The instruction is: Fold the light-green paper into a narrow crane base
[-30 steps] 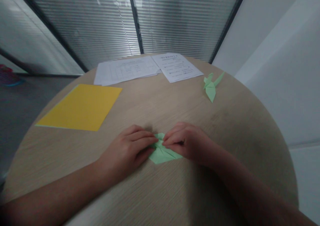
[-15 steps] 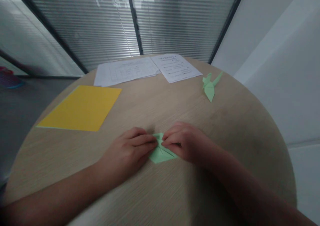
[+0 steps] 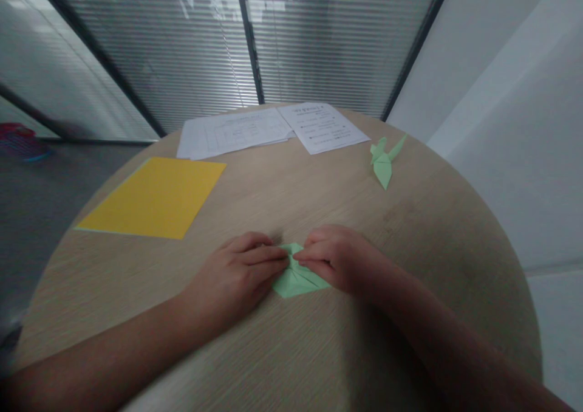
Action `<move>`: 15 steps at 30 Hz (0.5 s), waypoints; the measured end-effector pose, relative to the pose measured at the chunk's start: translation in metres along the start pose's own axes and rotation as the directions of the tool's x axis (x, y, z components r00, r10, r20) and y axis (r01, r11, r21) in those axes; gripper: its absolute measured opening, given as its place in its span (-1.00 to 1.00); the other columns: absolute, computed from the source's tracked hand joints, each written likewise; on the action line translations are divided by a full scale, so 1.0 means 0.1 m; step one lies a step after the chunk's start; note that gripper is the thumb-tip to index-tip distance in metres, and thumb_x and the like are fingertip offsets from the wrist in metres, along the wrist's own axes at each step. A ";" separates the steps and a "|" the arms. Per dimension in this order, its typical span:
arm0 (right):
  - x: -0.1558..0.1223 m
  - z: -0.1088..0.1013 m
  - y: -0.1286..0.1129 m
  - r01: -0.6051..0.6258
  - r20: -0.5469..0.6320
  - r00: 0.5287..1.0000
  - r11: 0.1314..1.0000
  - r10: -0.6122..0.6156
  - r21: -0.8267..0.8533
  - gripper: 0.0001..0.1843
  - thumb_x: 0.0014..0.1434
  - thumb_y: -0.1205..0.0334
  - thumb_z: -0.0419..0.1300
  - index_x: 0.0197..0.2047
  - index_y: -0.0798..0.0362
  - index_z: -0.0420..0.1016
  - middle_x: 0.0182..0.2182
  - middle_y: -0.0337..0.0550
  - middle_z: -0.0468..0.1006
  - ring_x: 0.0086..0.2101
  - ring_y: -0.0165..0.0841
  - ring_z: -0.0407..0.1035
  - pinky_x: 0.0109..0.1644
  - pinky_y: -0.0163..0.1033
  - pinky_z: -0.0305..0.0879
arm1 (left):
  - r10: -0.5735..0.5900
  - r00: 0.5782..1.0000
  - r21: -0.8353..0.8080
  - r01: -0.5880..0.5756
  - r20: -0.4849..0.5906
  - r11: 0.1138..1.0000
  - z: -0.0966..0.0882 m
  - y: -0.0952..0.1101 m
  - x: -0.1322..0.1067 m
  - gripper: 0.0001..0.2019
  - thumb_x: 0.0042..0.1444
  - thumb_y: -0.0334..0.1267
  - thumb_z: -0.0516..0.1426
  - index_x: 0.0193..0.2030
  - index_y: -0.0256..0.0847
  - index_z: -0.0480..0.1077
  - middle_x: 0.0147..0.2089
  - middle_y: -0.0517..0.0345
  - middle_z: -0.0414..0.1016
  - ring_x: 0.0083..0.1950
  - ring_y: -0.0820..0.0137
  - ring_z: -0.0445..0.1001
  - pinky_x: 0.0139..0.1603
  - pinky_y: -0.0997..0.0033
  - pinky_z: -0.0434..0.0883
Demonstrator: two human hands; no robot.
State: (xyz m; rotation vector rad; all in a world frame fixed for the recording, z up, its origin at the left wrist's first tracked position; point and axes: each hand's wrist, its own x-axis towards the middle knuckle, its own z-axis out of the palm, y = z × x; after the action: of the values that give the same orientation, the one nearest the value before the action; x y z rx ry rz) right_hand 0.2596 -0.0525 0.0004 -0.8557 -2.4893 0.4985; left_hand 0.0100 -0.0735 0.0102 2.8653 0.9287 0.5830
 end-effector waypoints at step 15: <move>0.01 -0.04 -0.12 -0.036 0.101 0.993 0.983 0.055 -0.180 -0.81 0.37 0.34 0.24 -0.23 0.06 0.70 -0.35 -0.12 0.59 -0.32 -0.31 0.40 -0.23 -0.20 0.18 | -0.175 0.984 0.278 0.176 -0.027 0.944 -0.08 0.10 -0.04 -0.81 0.27 -0.16 0.29 -0.13 -0.23 0.60 -0.04 -0.04 0.65 -0.04 0.02 0.50 -0.20 0.04 0.51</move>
State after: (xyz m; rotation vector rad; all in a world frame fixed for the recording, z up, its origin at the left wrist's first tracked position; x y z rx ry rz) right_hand 0.2554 -0.0600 0.0100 -0.9794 -2.6473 0.3477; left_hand 0.0092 -0.0841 0.0181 2.9731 1.3511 0.4712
